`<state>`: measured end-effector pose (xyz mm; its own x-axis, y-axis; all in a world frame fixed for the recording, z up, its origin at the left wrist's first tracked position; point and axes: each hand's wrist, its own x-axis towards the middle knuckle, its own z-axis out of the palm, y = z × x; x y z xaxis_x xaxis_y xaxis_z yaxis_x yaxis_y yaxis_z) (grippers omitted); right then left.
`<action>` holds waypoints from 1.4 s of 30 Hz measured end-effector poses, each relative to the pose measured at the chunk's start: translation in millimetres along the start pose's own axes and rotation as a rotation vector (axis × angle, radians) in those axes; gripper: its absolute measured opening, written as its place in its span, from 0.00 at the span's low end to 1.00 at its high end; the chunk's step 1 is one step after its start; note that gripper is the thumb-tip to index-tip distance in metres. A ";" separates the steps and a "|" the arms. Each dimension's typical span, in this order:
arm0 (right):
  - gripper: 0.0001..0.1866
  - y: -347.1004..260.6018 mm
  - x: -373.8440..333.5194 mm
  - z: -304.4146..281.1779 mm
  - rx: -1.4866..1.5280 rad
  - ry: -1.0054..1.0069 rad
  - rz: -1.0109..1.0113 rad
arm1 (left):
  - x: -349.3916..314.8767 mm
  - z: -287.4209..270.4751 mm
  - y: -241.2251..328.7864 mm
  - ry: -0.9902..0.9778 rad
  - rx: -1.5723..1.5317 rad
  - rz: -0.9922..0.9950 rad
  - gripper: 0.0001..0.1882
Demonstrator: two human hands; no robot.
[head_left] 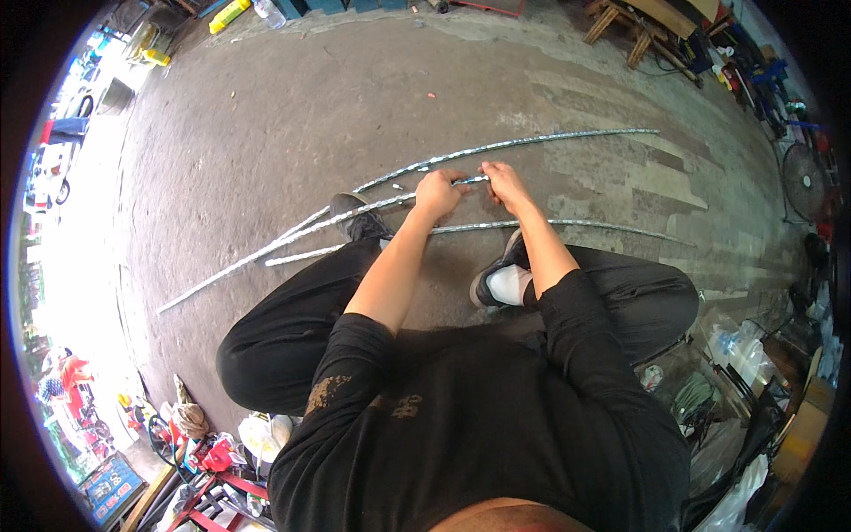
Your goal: The person sits on the floor and connects several long metal rods using small connectors. After assembling the rods into a frame, the person stands up and installs the frame onto the front of a scooter.
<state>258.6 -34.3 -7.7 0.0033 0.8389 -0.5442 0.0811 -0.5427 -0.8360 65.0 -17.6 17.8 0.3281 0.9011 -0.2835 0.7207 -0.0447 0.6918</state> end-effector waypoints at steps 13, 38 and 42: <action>0.19 -8.7 -8.6 0.3 -0.042 0.035 0.087 | -5.6 -5.7 6.4 -0.010 -0.001 -0.026 0.17; 0.20 -0.8 -5.8 7.8 0.069 0.045 -0.078 | -2.5 -2.0 1.4 0.010 -0.008 0.007 0.17; 0.19 -5.6 -6.7 6.2 0.014 0.020 0.094 | -3.3 -1.9 -0.5 0.005 -0.017 -0.005 0.17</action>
<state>252.0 -37.2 0.3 0.0301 0.7851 -0.6187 0.0653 -0.6192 -0.7825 62.4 -19.7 19.7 0.3208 0.9037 -0.2837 0.7122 -0.0327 0.7012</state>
